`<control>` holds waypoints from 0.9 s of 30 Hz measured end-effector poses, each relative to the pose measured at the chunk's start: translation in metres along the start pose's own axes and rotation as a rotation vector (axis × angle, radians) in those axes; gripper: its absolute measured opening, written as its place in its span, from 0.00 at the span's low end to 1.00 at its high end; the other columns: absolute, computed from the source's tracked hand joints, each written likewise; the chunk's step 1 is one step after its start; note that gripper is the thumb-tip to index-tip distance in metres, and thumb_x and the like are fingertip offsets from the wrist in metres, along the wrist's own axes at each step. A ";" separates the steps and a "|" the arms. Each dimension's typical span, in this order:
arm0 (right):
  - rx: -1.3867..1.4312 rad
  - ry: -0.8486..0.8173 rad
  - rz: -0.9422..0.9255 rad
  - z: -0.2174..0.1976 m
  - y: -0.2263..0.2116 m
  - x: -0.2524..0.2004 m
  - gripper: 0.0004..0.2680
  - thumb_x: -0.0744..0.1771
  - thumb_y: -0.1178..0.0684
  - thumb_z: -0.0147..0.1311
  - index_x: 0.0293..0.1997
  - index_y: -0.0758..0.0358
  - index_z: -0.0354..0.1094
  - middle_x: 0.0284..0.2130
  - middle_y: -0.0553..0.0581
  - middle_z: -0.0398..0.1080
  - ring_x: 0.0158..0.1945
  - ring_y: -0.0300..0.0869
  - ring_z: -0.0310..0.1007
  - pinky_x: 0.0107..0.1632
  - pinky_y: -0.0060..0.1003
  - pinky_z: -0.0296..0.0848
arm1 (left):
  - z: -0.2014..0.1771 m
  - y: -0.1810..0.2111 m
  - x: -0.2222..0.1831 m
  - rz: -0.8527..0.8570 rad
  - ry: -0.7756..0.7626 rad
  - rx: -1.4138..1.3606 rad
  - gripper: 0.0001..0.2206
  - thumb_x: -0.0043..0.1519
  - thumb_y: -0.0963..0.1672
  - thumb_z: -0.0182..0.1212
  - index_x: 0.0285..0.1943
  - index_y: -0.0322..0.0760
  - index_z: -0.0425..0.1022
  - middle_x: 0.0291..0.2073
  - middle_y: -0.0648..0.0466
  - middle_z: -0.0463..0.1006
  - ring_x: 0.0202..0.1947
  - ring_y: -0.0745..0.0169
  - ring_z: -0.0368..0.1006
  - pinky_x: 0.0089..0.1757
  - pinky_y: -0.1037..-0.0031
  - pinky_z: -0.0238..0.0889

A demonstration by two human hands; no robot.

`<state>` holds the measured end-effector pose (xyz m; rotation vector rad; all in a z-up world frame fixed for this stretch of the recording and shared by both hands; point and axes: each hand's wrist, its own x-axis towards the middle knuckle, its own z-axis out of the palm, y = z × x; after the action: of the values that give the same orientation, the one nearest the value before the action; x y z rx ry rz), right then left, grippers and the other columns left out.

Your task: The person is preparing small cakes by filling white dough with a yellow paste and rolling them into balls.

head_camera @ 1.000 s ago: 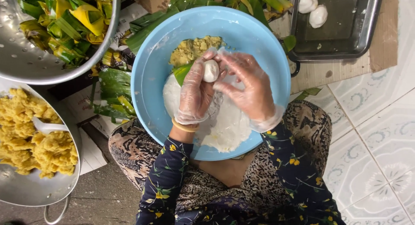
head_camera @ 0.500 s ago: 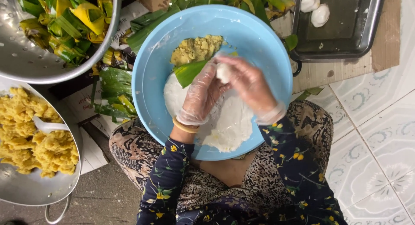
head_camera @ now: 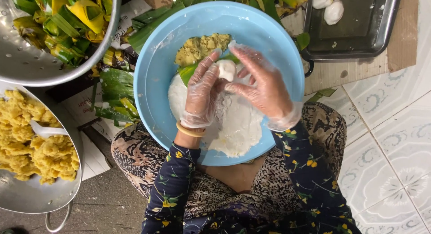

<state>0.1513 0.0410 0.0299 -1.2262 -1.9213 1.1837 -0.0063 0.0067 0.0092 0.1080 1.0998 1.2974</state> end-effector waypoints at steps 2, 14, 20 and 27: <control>-0.029 0.005 -0.057 -0.006 -0.003 0.002 0.23 0.66 0.59 0.68 0.68 0.57 0.65 0.58 0.68 0.69 0.43 0.49 0.78 0.42 0.40 0.79 | -0.012 -0.009 0.007 -0.014 -0.012 -0.060 0.16 0.64 0.42 0.62 0.61 0.32 0.75 0.44 0.40 0.80 0.34 0.53 0.82 0.36 0.71 0.82; -0.035 0.067 -0.108 0.002 -0.004 0.002 0.23 0.67 0.60 0.66 0.70 0.57 0.63 0.59 0.68 0.68 0.45 0.53 0.78 0.44 0.45 0.79 | -0.014 -0.004 0.009 -0.039 -0.014 -0.099 0.14 0.65 0.42 0.62 0.59 0.32 0.76 0.43 0.39 0.80 0.36 0.48 0.82 0.38 0.65 0.83; -0.039 0.102 -0.130 0.007 -0.003 0.001 0.22 0.67 0.60 0.66 0.70 0.58 0.62 0.59 0.69 0.67 0.46 0.55 0.78 0.46 0.48 0.79 | -0.012 -0.004 0.008 -0.059 -0.015 -0.121 0.13 0.65 0.42 0.61 0.57 0.31 0.76 0.42 0.39 0.80 0.38 0.46 0.82 0.38 0.62 0.83; -0.043 0.129 -0.159 0.010 -0.004 -0.002 0.22 0.68 0.60 0.65 0.71 0.58 0.61 0.59 0.70 0.67 0.48 0.58 0.78 0.47 0.50 0.79 | -0.010 0.000 0.009 -0.071 -0.011 -0.148 0.12 0.65 0.42 0.61 0.56 0.31 0.76 0.40 0.38 0.80 0.39 0.43 0.82 0.39 0.59 0.83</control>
<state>0.1426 0.0345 0.0285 -1.1204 -1.9180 0.9637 -0.0142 0.0086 -0.0013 -0.0342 0.9859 1.3085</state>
